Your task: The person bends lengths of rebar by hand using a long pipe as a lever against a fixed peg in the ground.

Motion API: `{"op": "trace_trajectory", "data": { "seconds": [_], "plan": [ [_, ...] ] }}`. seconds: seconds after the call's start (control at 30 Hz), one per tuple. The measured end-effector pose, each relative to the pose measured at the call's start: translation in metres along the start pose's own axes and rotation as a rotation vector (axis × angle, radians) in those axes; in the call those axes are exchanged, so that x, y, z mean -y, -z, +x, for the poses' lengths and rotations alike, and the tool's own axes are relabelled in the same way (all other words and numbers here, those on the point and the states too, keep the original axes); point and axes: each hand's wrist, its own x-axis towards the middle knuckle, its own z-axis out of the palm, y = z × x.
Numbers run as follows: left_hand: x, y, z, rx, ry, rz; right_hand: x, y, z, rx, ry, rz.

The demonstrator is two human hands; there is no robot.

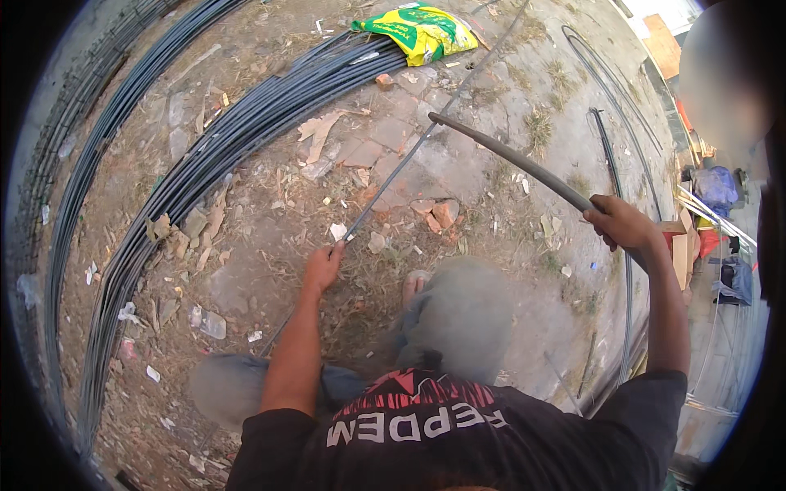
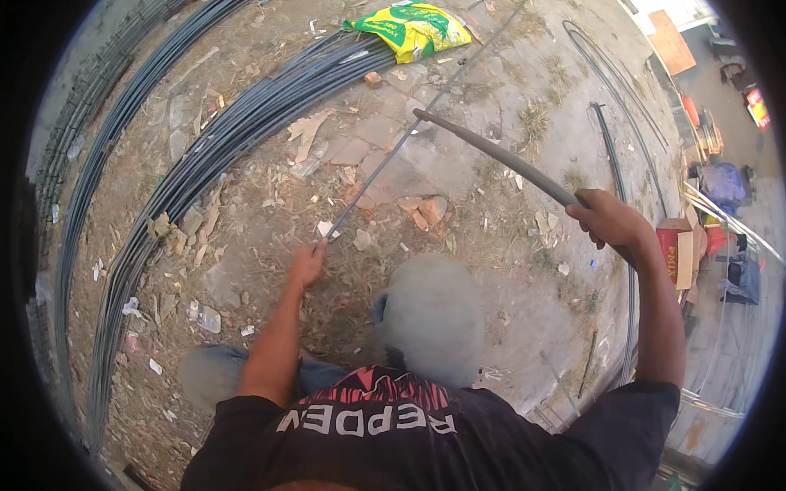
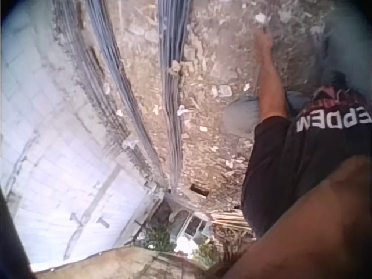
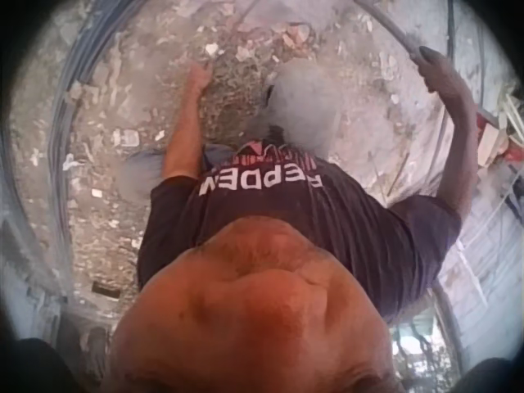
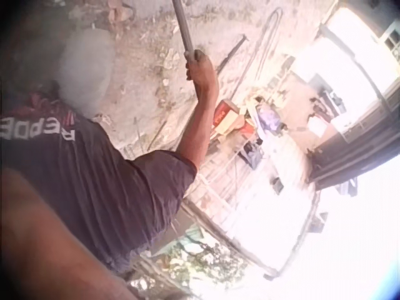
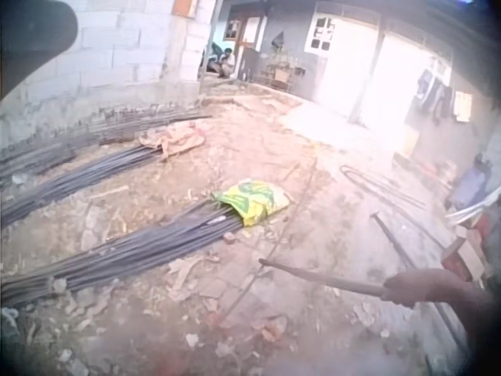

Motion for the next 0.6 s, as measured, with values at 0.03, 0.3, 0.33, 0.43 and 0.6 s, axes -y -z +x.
{"op": "trace_trajectory", "data": {
  "seconds": [0.03, 0.3, 0.33, 0.43, 0.6],
  "plan": [
    [0.002, 0.002, 0.002, -0.022, 0.044, -0.038, 0.015, -0.001, -0.007, 0.137, 0.001, 0.134],
    [0.013, 0.009, 0.001, -0.039, 0.079, 0.098, 0.034, 0.027, -0.02, 0.335, -0.107, 0.604],
    [0.015, 0.004, 0.0, -0.059, 0.04, 0.112, 0.04, 0.049, -0.018, 0.302, -0.111, 0.514],
    [-0.014, 0.003, -0.009, 0.071, 0.128, 0.117, 0.051, 0.118, -0.01, 0.329, -0.237, 0.429],
    [-0.035, -0.006, -0.02, 0.13, 0.216, 0.118, 0.089, 0.137, -0.016, 0.33, -0.27, 0.195]
  ]
}}
